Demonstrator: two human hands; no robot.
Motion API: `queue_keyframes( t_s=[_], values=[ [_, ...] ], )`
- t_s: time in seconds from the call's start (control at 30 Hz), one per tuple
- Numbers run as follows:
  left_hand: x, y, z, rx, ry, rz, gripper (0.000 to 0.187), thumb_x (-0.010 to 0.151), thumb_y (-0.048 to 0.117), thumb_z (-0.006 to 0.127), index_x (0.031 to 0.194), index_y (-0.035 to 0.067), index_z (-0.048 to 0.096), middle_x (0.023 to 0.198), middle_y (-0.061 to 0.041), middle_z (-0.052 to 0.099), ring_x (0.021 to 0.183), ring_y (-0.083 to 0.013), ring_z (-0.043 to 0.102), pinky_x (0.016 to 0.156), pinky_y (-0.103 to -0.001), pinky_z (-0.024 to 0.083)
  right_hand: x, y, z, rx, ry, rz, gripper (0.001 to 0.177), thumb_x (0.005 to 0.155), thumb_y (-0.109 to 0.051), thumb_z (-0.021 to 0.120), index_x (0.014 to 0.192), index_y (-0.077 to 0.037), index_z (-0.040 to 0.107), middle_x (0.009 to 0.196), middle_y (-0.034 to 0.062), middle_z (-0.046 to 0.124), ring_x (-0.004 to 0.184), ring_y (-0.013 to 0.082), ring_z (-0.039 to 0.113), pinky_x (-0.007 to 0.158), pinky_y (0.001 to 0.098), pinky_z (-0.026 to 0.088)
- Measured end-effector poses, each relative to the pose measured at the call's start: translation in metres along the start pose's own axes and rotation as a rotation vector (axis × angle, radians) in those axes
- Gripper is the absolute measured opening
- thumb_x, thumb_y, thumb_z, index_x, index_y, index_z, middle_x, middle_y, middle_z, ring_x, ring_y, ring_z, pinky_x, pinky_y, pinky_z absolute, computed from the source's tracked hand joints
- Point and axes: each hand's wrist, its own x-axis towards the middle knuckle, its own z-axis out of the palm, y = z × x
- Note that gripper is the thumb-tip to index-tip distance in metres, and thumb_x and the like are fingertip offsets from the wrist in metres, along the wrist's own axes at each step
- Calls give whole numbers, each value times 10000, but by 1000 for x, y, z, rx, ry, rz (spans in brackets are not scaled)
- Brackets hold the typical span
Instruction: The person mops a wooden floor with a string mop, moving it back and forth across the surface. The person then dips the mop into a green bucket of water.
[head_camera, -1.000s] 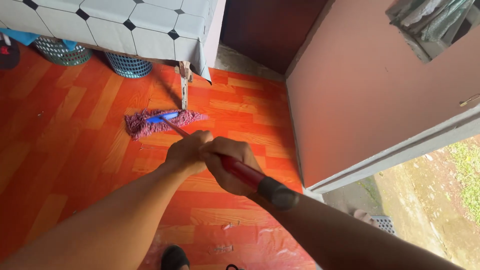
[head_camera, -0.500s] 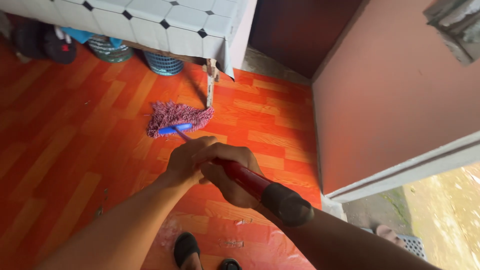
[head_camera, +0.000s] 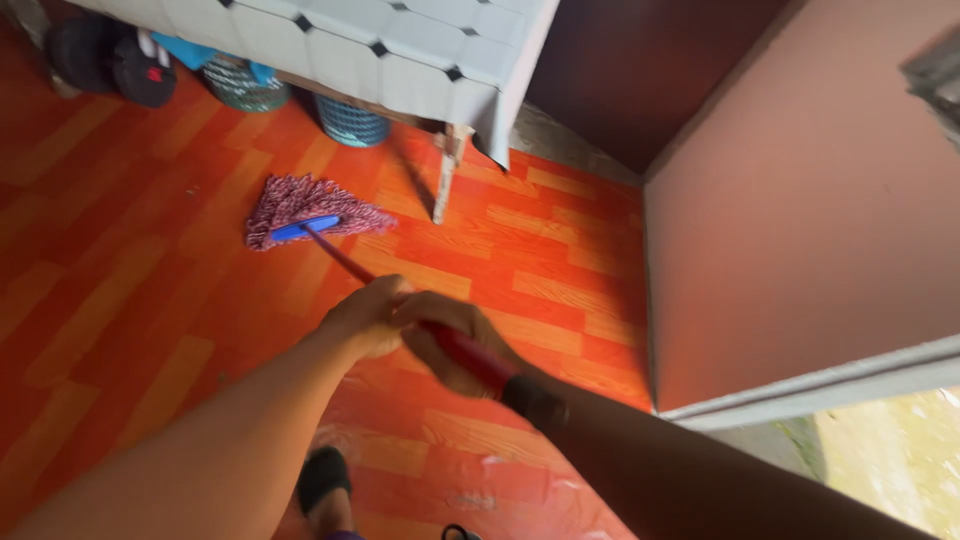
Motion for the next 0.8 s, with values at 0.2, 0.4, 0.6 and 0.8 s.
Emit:
queue_keyframes(
  t_s=[0.2, 0.4, 0.6, 0.8],
  values=[
    [33, -57, -103, -15, -152, -35, 100, 933, 121, 600, 951, 94, 694, 858, -50, 718, 828, -162, 670, 738, -336, 498, 108, 14, 27, -149, 29, 149, 172, 993, -196, 639, 1102, -74, 695, 819, 63, 665, 697, 137, 617, 621, 315, 513],
    [25, -72, -133, -215, -146, -238, 247, 923, 238, 544, 1112, 125, 654, 1066, -52, 703, 967, -185, 642, 825, -356, 508, 136, -5, 45, -139, -16, 42, 171, 976, -194, 655, 1088, -67, 681, 844, 60, 688, 678, 147, 651, 602, 318, 529],
    [-37, 7, -151, 189, -63, -325, 397, 860, 428, 637, 1175, 186, 643, 1267, -37, 644, 1197, -264, 622, 960, -413, 509, 108, -44, 53, -286, -1, -11, 194, 985, -254, 681, 981, -60, 688, 796, 110, 692, 681, 195, 688, 624, 341, 532],
    [-77, 94, -164, 159, 94, -248, 416, 854, 492, 633, 1161, 214, 671, 1170, -81, 688, 1161, -306, 647, 917, -445, 530, 92, -85, 29, -412, 85, -270, 159, 1001, -206, 692, 989, -48, 690, 880, 140, 700, 832, 287, 687, 717, 365, 531]
  ],
)
